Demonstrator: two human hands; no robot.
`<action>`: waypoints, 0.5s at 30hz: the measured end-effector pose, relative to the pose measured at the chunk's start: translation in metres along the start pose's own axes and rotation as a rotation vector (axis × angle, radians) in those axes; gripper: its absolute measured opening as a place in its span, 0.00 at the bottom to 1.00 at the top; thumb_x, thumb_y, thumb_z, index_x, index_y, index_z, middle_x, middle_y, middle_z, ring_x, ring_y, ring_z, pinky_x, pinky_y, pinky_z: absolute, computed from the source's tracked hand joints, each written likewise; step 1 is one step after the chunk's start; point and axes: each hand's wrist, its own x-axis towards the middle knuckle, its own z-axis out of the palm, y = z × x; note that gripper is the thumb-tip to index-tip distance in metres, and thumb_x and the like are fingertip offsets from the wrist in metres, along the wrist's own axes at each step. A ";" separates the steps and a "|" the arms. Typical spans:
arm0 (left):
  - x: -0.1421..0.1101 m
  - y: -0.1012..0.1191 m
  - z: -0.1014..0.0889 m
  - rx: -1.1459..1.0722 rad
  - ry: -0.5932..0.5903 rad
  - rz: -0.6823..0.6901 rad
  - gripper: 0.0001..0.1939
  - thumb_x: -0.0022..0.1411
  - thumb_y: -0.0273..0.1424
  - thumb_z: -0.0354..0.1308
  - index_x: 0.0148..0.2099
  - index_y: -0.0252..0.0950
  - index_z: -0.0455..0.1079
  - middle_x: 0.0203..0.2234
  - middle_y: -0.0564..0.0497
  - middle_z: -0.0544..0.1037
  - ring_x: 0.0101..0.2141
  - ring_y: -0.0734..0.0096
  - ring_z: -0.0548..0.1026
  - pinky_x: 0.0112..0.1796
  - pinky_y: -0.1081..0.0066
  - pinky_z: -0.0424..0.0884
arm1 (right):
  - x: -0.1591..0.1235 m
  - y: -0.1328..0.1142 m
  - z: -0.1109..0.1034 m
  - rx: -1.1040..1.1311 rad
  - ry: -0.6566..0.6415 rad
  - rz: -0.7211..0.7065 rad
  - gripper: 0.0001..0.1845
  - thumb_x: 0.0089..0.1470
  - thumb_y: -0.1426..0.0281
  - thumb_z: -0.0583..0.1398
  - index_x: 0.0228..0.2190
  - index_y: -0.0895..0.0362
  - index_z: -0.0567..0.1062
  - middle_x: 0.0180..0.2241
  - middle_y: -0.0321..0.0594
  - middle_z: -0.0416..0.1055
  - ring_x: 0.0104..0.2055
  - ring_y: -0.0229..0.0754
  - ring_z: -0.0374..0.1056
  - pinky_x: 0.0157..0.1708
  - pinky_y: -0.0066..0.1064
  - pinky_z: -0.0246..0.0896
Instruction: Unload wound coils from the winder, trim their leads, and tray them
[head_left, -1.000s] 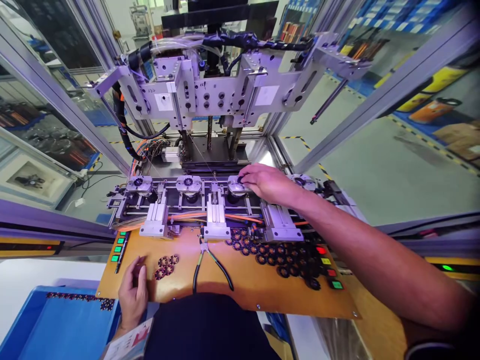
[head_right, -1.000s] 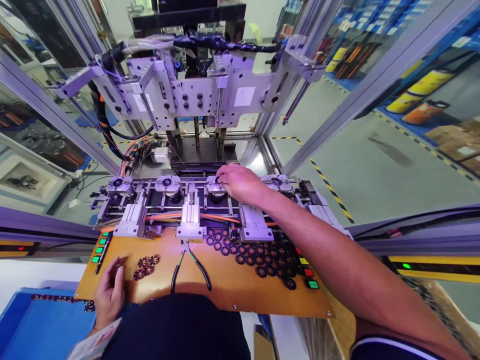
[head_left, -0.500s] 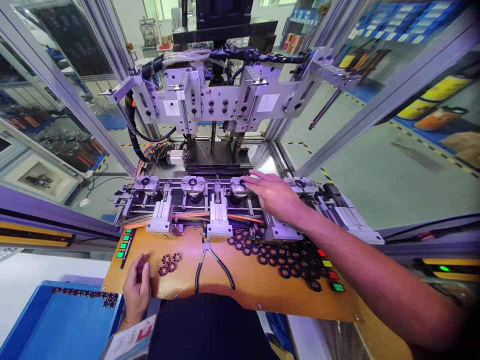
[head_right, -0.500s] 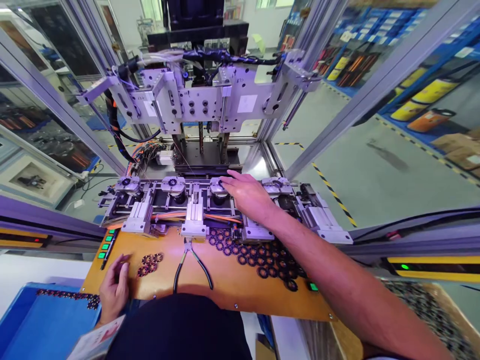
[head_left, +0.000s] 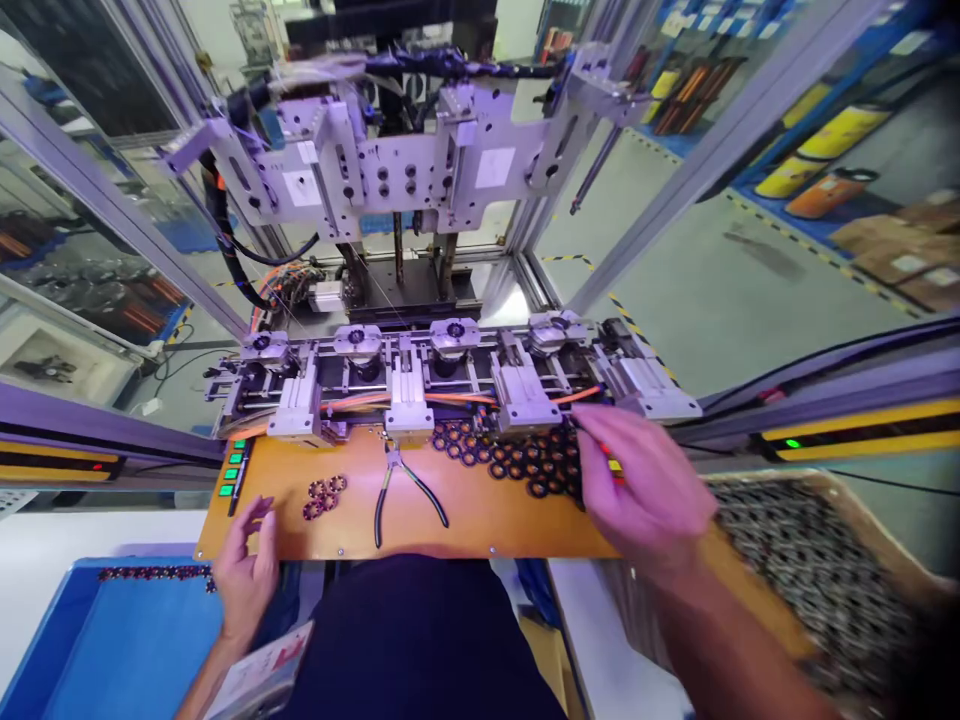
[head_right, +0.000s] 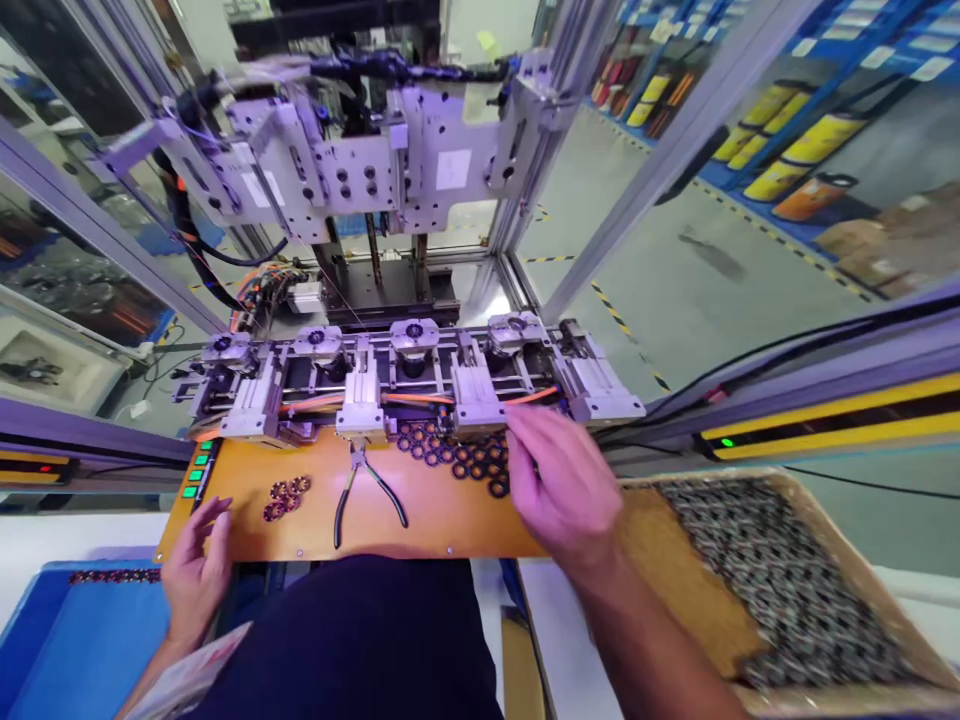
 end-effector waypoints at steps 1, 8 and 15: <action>0.000 0.004 -0.003 0.006 0.006 0.016 0.23 0.61 0.43 0.57 0.53 0.34 0.70 0.43 0.42 0.80 0.42 0.61 0.78 0.50 0.58 0.72 | -0.025 0.002 -0.001 -0.006 -0.012 0.050 0.21 0.56 0.76 0.60 0.51 0.53 0.73 0.46 0.46 0.75 0.48 0.49 0.72 0.53 0.46 0.67; 0.014 0.059 -0.001 -0.115 -0.149 0.202 0.14 0.61 0.35 0.58 0.47 0.34 0.73 0.38 0.45 0.81 0.39 0.63 0.79 0.45 0.61 0.76 | -0.123 0.021 0.031 -0.026 -0.222 0.236 0.06 0.56 0.69 0.61 0.35 0.55 0.78 0.50 0.48 0.73 0.56 0.55 0.66 0.53 0.56 0.65; 0.025 0.151 0.025 -0.154 -0.660 0.507 0.10 0.61 0.30 0.60 0.46 0.36 0.75 0.38 0.45 0.82 0.38 0.66 0.80 0.41 0.68 0.75 | -0.102 -0.016 0.023 0.158 -0.208 0.294 0.06 0.58 0.71 0.59 0.34 0.55 0.78 0.52 0.48 0.71 0.57 0.55 0.64 0.53 0.56 0.65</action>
